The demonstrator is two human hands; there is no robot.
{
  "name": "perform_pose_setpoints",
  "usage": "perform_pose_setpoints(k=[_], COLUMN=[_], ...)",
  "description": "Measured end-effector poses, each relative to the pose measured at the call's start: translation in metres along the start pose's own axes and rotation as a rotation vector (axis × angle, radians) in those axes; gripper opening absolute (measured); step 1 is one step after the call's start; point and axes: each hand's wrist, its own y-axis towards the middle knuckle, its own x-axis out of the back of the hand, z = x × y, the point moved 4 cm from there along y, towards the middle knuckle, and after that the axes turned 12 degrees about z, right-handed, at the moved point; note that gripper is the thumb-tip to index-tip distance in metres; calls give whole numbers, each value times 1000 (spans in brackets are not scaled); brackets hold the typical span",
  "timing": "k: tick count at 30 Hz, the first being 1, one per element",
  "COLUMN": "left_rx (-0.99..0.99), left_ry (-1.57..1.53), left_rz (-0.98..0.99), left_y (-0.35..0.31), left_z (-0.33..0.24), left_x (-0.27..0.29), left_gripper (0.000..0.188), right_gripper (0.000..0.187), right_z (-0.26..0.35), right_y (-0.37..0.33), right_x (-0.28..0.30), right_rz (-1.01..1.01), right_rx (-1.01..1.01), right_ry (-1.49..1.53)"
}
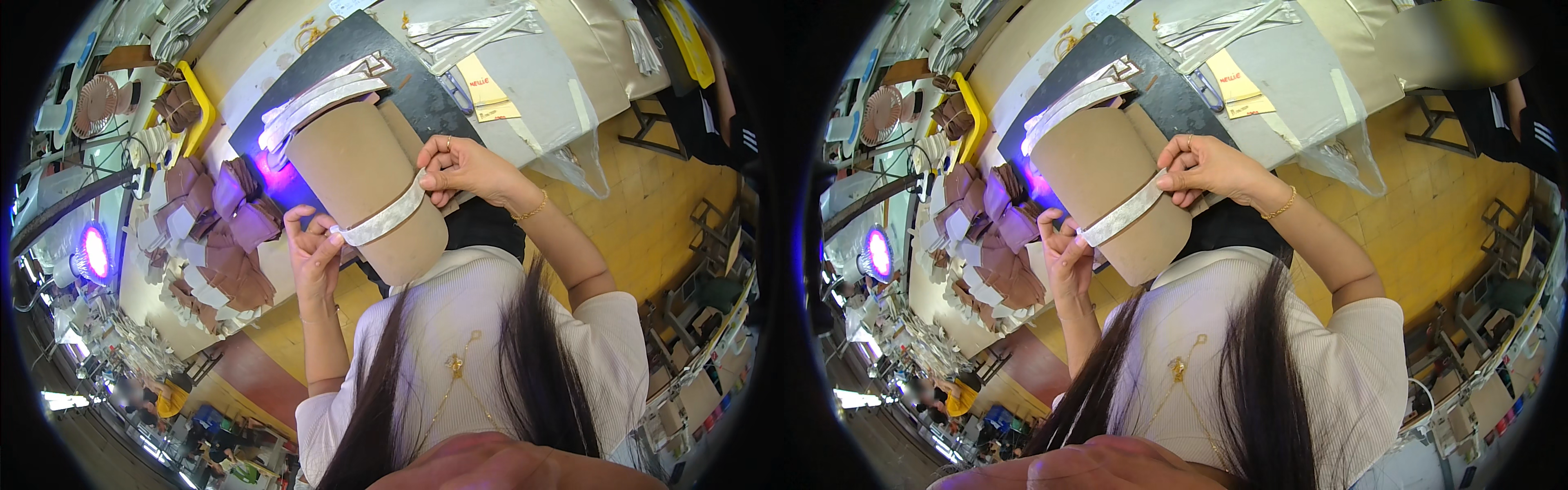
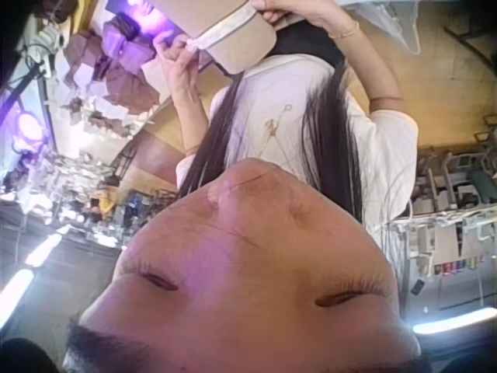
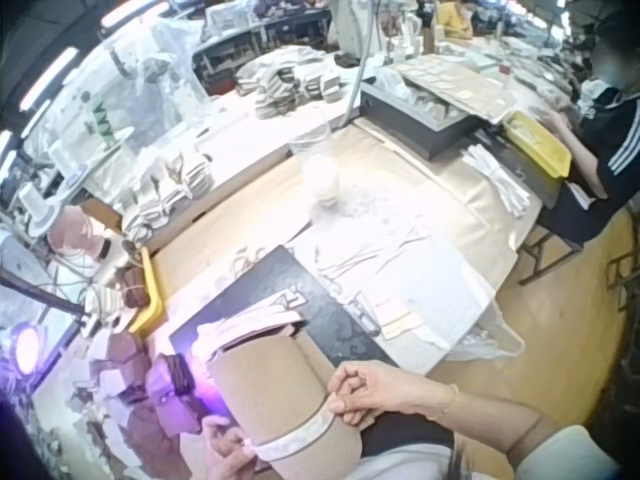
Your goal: The person wraps a cylindrical cardboard object with strips of white tape. They repeatedly pick up tape strips, align them around the cylinder, and press them into place. The person also briefly handles a black water bottle before returning to the wrapping task.
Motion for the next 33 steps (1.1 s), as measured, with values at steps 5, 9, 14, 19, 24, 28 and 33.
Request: perform_pose_setpoints(k=[5,9,14,19,24,28,33], left_rx=[3,6,25,-23,-5,10,-85], left_ry=[-11,18,6,0,-17,-69,-113], left_rz=[-1,-9,-34,33,38,37,-12], left_y=[1,0,-6,0,-2,-7,-13], left_z=[-1,0,-1,-4,3,5,4], left_x=[-4,-1,3,-13,-4,-7,-21], left_gripper=[55,55,60,59,55,60,64], right_gripper=[25,24,14,17,18,34,56], right_z=[-6,-6,-9,1,57,62,29], right_y=[-1,-2,-4,-13,-26,-19,8], right_x=[0,1,-3,-11,-26,-106,-147], right_rz=[-24,-56,-80,-189,-372,-212,101], right_rx=[19,113,139,75,453,826,670], right_ry=[92,59,-60,-236,-999,-1669,-1755])
